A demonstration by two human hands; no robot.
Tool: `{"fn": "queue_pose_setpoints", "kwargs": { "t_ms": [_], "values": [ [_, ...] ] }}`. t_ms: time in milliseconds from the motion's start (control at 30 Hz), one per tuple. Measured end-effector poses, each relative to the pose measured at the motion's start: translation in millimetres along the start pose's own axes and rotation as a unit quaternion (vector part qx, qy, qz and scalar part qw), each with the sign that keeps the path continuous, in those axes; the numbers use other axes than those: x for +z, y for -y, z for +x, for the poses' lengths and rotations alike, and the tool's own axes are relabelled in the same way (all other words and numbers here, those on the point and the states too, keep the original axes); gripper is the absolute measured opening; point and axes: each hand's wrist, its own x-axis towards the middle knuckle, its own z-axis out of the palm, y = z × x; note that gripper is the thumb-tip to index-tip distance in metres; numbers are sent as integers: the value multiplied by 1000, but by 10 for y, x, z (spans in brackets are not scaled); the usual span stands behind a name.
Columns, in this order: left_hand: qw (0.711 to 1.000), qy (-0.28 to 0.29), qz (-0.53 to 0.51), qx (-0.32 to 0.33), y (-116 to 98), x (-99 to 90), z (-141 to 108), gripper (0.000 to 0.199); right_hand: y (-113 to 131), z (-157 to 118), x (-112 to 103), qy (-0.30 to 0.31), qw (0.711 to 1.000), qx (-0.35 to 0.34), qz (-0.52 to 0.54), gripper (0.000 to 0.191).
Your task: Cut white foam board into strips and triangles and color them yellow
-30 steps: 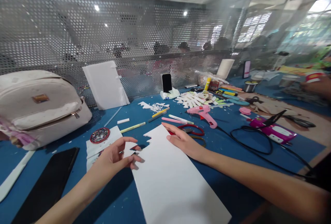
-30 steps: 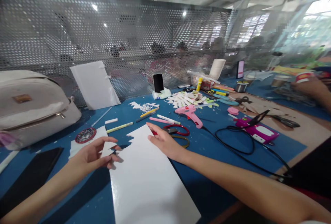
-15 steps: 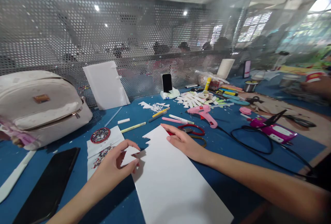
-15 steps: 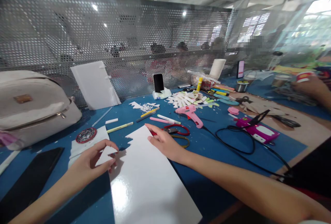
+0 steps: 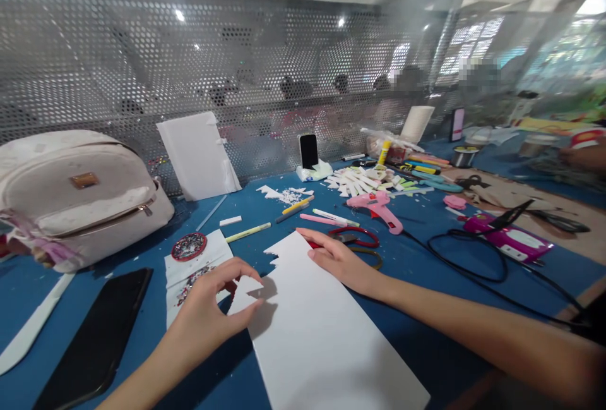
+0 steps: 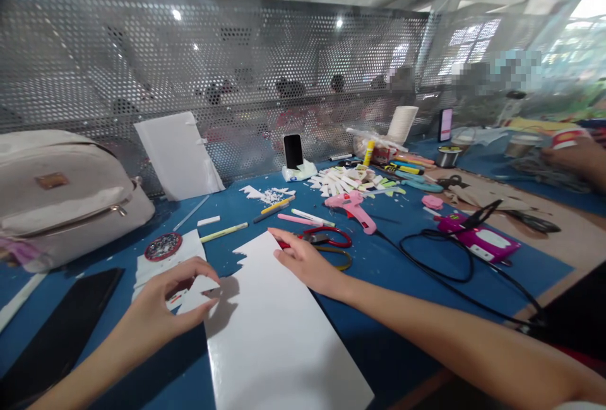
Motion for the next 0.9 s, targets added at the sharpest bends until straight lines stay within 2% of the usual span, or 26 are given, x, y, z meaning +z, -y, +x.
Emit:
{"fn": "queue_pose_setpoints", "kwargs": {
  "t_ms": [500, 900],
  "values": [
    [1000, -13, 8, -4, 40, 29, -3, 11, 8, 13, -31, 1, 999, -32, -12, 64],
    [1000, 14, 2, -17, 80, 65, 14, 13, 31, -7, -47, -10, 997, -45, -62, 46]
  ]
}}
